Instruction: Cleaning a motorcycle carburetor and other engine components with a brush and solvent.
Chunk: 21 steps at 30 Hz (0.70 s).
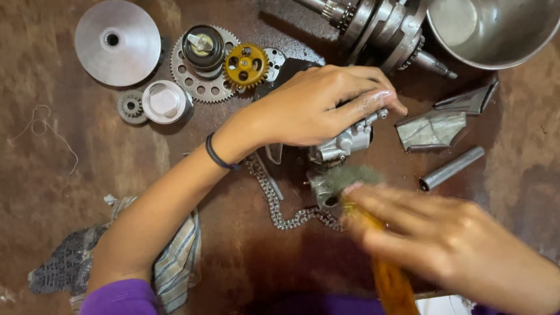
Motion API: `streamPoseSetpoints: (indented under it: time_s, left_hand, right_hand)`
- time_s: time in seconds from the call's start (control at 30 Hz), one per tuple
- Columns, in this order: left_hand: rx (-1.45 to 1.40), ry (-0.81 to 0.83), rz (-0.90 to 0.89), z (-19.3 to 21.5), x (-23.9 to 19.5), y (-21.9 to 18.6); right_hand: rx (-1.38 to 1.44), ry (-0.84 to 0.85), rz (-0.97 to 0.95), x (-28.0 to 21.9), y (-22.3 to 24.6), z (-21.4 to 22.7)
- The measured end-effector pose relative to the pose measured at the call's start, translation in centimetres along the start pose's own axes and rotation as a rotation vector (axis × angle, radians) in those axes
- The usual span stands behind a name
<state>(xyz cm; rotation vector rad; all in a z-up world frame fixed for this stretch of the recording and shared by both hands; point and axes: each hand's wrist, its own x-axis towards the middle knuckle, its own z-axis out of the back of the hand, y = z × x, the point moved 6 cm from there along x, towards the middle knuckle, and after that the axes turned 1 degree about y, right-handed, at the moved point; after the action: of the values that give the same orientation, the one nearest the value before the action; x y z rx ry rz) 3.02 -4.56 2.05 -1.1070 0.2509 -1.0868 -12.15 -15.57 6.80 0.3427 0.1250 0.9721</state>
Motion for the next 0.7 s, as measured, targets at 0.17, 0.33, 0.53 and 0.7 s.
streamPoseSetpoints:
  time_s: [0.17, 0.33, 0.53, 0.7]
  left_hand:
    - [0.025, -0.007, -0.040, 0.2, 0.0, 0.0]
    - [0.004, -0.001, -0.047, 0.2, 0.1, -0.1]
    - [-0.007, 0.014, -0.018, 0.2, 0.1, -0.4]
    - [-0.003, 0.003, -0.051, 0.3, 0.2, -0.5]
  right_hand:
    - [0.058, -0.060, 0.051, 2.0, 0.9, 0.7]
    - [0.039, 0.059, -0.029, 0.0, -1.9, -0.5]
    - [0.116, -0.078, 0.094, 2.2, 0.5, 0.6]
    - [0.003, 0.053, -0.086, 0.4, -2.0, 0.9]
